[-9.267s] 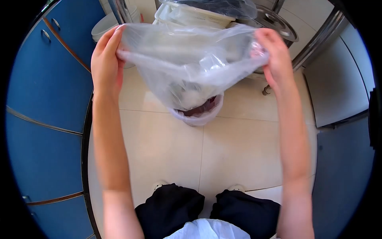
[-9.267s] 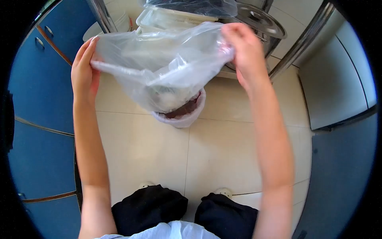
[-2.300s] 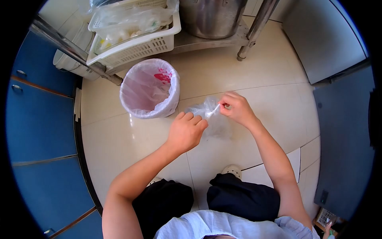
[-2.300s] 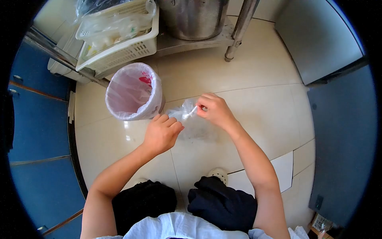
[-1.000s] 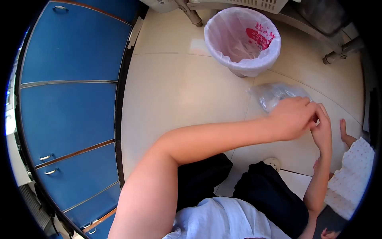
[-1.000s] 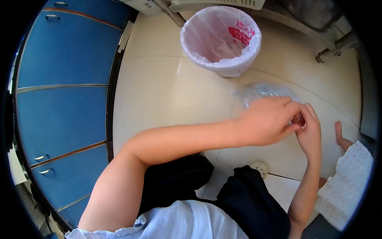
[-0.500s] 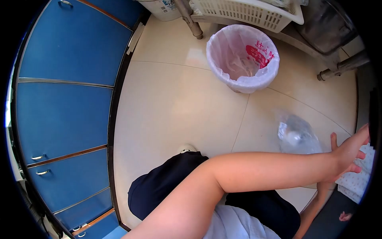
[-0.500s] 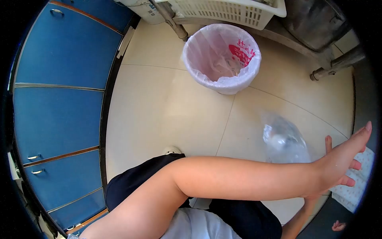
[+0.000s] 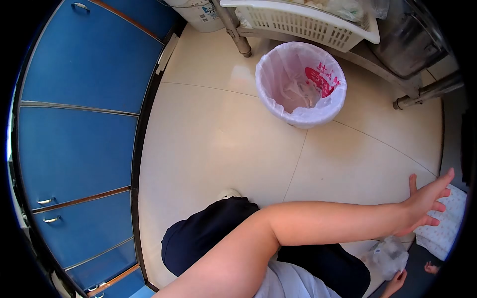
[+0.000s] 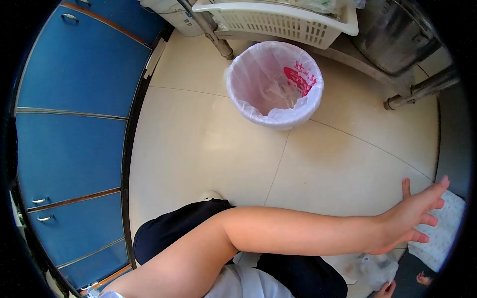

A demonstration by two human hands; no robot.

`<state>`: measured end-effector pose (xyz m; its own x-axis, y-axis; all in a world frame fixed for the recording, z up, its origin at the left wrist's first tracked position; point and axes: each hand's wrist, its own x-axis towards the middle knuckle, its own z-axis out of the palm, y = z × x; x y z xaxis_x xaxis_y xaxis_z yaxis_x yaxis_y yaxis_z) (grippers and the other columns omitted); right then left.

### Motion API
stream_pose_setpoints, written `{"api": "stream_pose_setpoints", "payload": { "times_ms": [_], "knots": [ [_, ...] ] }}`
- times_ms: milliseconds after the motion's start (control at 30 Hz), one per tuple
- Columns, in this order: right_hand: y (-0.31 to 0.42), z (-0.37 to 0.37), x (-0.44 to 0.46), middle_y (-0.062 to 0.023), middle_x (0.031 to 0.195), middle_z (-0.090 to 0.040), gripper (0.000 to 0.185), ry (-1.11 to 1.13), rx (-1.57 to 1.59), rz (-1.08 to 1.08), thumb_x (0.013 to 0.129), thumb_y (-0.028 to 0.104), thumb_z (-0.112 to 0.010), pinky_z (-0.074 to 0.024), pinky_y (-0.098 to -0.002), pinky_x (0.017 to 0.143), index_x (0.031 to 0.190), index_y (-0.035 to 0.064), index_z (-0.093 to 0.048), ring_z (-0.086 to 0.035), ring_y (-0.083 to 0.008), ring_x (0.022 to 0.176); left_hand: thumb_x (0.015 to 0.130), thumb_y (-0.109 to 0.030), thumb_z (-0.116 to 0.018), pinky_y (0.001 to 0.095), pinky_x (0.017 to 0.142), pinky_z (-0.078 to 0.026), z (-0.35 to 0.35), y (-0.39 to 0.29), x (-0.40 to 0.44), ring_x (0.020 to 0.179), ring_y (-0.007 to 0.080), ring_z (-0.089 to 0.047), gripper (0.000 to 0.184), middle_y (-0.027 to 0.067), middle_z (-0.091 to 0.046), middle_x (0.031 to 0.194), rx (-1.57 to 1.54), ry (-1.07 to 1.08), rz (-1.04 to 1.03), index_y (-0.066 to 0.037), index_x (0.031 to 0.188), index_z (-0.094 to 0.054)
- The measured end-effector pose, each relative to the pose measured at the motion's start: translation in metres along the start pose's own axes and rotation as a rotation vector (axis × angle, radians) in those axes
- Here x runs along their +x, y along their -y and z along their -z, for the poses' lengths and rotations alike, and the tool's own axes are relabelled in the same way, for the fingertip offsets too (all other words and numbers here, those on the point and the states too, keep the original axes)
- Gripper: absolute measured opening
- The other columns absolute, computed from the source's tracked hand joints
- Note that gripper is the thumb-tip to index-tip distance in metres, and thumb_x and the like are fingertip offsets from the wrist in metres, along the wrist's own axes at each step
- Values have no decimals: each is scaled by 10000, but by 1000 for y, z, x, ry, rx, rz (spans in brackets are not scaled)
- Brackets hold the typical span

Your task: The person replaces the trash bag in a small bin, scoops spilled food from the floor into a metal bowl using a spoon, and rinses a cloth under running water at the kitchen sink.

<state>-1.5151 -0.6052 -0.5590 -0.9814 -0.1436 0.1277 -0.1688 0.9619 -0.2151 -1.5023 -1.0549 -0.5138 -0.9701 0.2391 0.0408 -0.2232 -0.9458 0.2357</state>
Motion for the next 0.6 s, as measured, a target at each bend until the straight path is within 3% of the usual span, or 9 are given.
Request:
{"api": "stream_pose_setpoints", "payload": {
  "times_ms": [133, 200, 233, 300, 367, 433, 500, 567, 600],
  "knots": [
    [-68, -12, -21, -201, 856, -634, 362, 7, -158, -126, 771, 313, -668, -460, -446, 687, 941, -6, -643, -609, -342, 758, 781, -721, -348, 423, 1012, -292, 1, 0, -1, 1298, 298, -229, 1010, 142, -149, 1450, -22, 20, 17, -94, 1376, 175],
    [-153, -35, -37, -249, 786, -605, 308, -101, -14, 431, 782, 265, -592, -458, -424, 652, 859, -33, -607, -577, -384, 704, 777, -722, -359, 437, 1017, -281, 1, 1, -1, 1312, 319, -203, 1083, 166, -135, 1450, -17, 54, 4, -53, 1328, 290],
    [-141, -36, -33, -259, 763, -597, 310, 105, -354, -153, 760, 249, -602, -454, -436, 639, 839, -51, -598, -568, -398, 687, 774, -728, -354, 441, 1020, -274, 1, 5, 1, 1313, 322, -204, 1076, 166, -146, 1448, -13, 49, 15, -52, 1344, 258],
    [-124, -36, -24, -259, 781, -595, 302, 143, -334, -155, 767, 232, -586, -452, -447, 669, 859, -55, -595, -566, -403, 712, 771, -734, -350, 446, 1023, -267, 2, 8, 6, 1313, 325, -205, 1070, 166, -158, 1447, -9, 43, 27, -51, 1360, 227],
    [-142, -40, -22, -260, 799, -593, 295, 178, -314, -166, 775, 216, -570, -450, -457, 698, 878, -59, -593, -565, -408, 738, 762, -755, -316, 452, 1041, -231, 4, 13, 13, 1330, 331, -170, 1054, 189, -154, 1445, -9, 25, 101, -46, 1389, 148],
    [-203, -54, -13, -189, 1146, -534, 368, 201, -375, -139, 835, 56, -484, -376, -325, 928, 1180, -70, -471, -508, -295, 1071, 773, -739, -328, 448, 1011, -275, 8, 21, 22, 1275, 321, -264, 967, 198, -258, 1381, -22, 51, 142, -75, 1395, 1],
    [-184, -53, -9, -222, 1174, -508, 391, 194, -351, -158, 833, 78, -494, -361, -346, 947, 1193, -72, -461, -478, -335, 1099, 784, -723, -339, 444, 981, -318, 7, 22, 24, 1219, 311, -358, 894, 207, -362, 1318, -34, 72, 180, -105, 1401, -145],
    [-183, -57, -12, -255, 1201, -482, 415, 192, -321, -174, 832, 100, -503, -347, -367, 966, 1206, -74, -451, -448, -375, 1127, 821, -642, -348, 404, 842, -411, -5, 18, 26, 945, 281, -521, 681, 181, -530, 1047, 159, 312, 76, -59, 1168, -414],
    [-190, -62, -13, -230, 1139, -529, 388, 91, -280, -117, 823, 94, -516, -378, -357, 930, 1177, -59, -482, -498, -347, 1069, 821, -642, -348, 404, 842, -411, -10, 21, 29, 945, 281, -521, 681, 181, -530, 1047, 163, 307, 73, -59, 1168, -414]
  ]
}}
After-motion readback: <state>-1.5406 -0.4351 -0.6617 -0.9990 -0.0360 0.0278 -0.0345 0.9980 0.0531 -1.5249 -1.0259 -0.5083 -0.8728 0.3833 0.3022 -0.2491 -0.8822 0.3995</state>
